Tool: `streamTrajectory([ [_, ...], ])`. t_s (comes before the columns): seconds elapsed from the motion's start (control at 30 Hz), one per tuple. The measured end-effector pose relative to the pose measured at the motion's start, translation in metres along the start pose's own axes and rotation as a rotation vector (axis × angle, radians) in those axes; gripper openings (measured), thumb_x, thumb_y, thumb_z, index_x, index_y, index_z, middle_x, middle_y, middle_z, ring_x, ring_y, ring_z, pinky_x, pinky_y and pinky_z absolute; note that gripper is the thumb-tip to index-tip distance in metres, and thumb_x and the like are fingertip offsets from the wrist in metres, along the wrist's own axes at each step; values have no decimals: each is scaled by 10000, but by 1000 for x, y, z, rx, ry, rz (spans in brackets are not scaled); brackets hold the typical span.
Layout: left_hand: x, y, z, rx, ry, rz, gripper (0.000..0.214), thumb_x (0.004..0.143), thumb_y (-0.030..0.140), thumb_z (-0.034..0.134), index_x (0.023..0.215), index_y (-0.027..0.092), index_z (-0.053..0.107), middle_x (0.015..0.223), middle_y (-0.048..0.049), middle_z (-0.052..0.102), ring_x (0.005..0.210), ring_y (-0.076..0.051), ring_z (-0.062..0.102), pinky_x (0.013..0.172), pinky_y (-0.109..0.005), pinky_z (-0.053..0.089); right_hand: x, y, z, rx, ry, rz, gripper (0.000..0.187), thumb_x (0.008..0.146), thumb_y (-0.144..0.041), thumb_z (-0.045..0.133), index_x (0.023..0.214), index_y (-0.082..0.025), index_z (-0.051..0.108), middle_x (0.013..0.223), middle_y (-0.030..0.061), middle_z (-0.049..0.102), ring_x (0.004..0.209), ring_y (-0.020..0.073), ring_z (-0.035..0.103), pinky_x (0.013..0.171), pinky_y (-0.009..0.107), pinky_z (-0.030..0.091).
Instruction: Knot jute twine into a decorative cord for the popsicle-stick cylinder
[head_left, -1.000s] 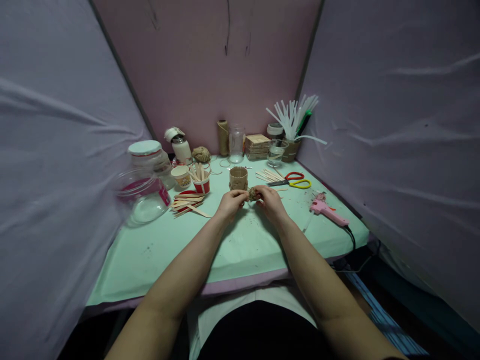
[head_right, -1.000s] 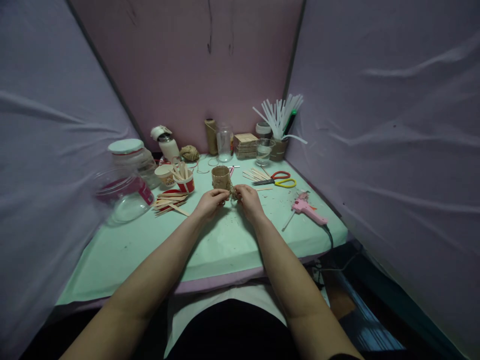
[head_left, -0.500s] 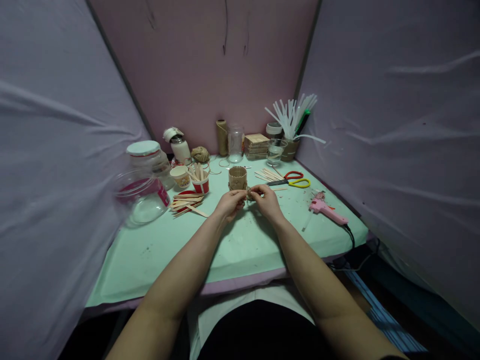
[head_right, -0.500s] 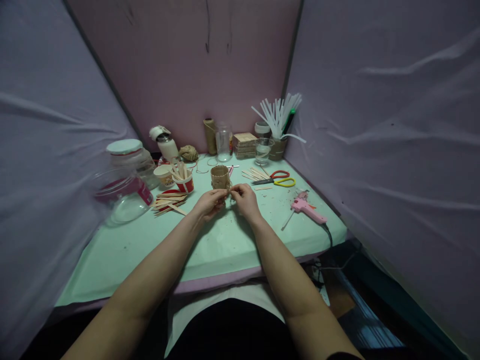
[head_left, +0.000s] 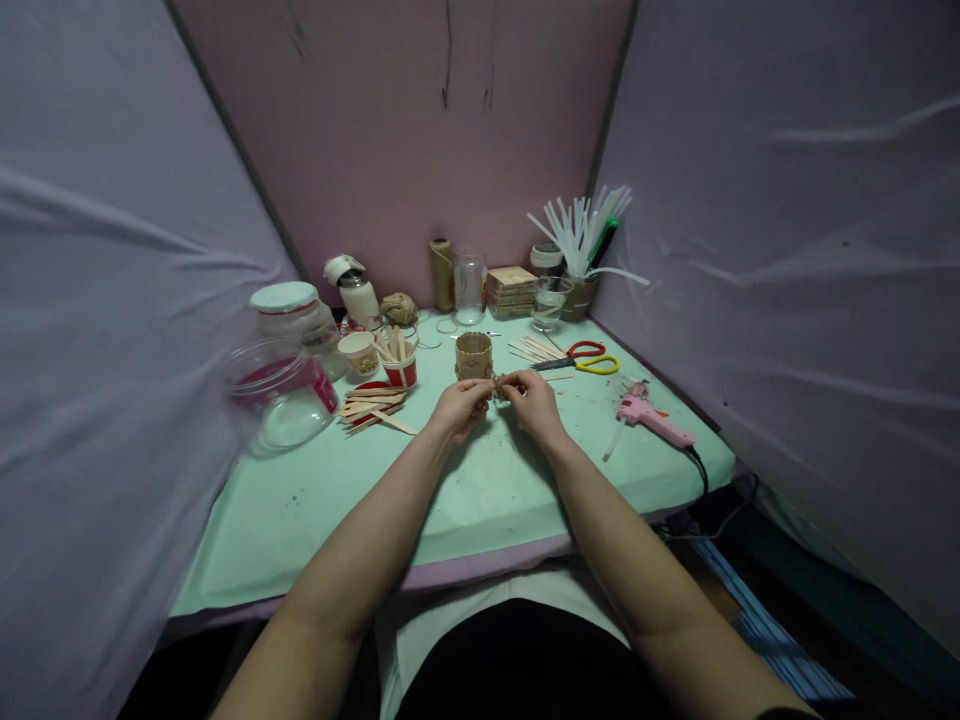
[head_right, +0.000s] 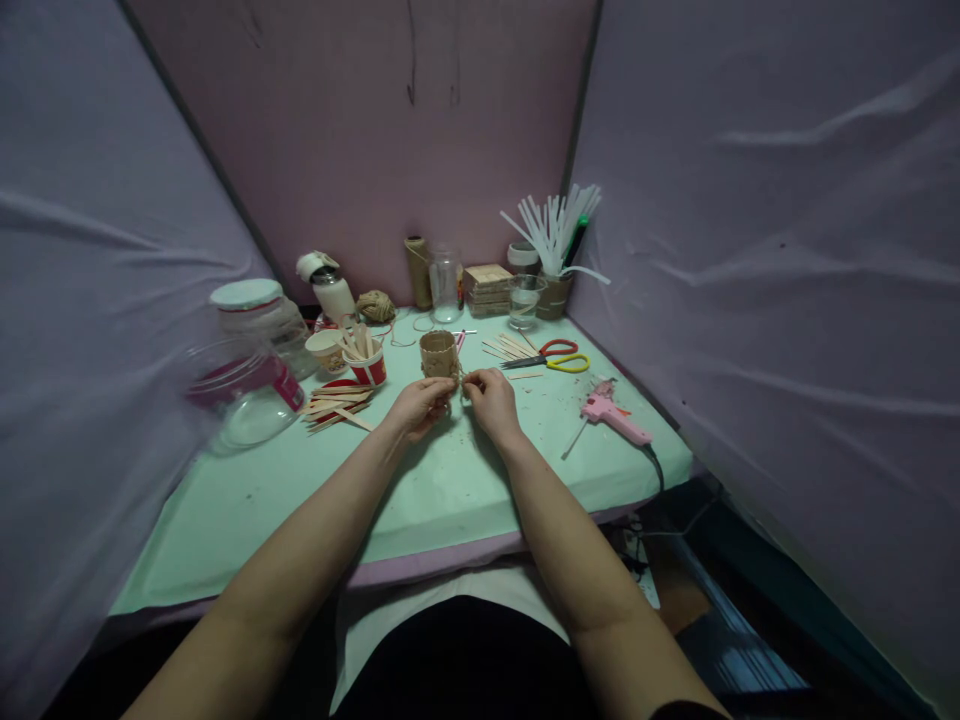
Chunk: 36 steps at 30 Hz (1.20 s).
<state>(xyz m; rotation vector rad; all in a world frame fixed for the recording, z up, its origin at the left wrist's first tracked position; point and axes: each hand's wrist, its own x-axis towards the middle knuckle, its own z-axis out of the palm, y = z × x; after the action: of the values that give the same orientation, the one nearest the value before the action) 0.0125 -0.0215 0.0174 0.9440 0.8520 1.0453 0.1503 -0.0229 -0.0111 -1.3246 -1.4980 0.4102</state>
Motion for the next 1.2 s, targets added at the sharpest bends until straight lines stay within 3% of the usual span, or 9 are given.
streamTrajectory([
  [0.2,1,-2,1,49,37,13,293,534,332,766,672,111,633,540,28,472,434,-26,322,402,-184,170,1,-1,-1,-3,3,13,121,724,-208,538,774,-190,647,802,46,600,742,172,539,721,320,441],
  [0.33,4,-6,-2,183,148,144,270,584,345,729,713,117,665,545,19,520,459,-47,356,426,-198,229,-1,-11,-2,63,57,-51,237,717,-194,533,937,-182,622,922,63,573,768,161,537,694,296,456],
  [0.5,4,-8,-2,299,175,293,197,619,299,705,706,124,686,630,-17,611,595,-97,481,563,-222,379,-4,-23,-5,102,8,-159,92,749,-273,561,784,-193,588,836,41,571,761,159,521,685,285,442],
  [0.6,3,-7,0,295,140,279,179,631,285,698,714,127,688,636,-19,620,605,-102,492,583,-227,390,-3,-23,-5,176,-1,-53,146,761,-332,558,722,-193,573,769,32,577,749,160,524,677,287,433],
  [0.8,4,-6,2,228,21,189,247,601,265,723,803,125,695,602,-8,597,529,-72,425,511,-206,313,2,-15,-2,619,-92,330,281,687,-455,626,731,-182,573,610,-19,543,566,112,484,539,242,376],
  [1.07,2,-4,-1,136,-24,22,339,551,279,771,846,128,699,653,-27,609,527,-57,436,478,-185,265,2,-11,-3,694,-150,379,310,664,-471,655,743,-180,582,617,-19,555,559,106,493,536,232,370],
  [1.2,0,-2,0,106,-27,12,296,578,316,752,799,127,701,720,-55,639,541,-58,441,478,-188,278,2,-10,-3,678,-154,363,321,675,-483,644,755,-180,576,621,-21,557,550,103,483,531,231,362],
])
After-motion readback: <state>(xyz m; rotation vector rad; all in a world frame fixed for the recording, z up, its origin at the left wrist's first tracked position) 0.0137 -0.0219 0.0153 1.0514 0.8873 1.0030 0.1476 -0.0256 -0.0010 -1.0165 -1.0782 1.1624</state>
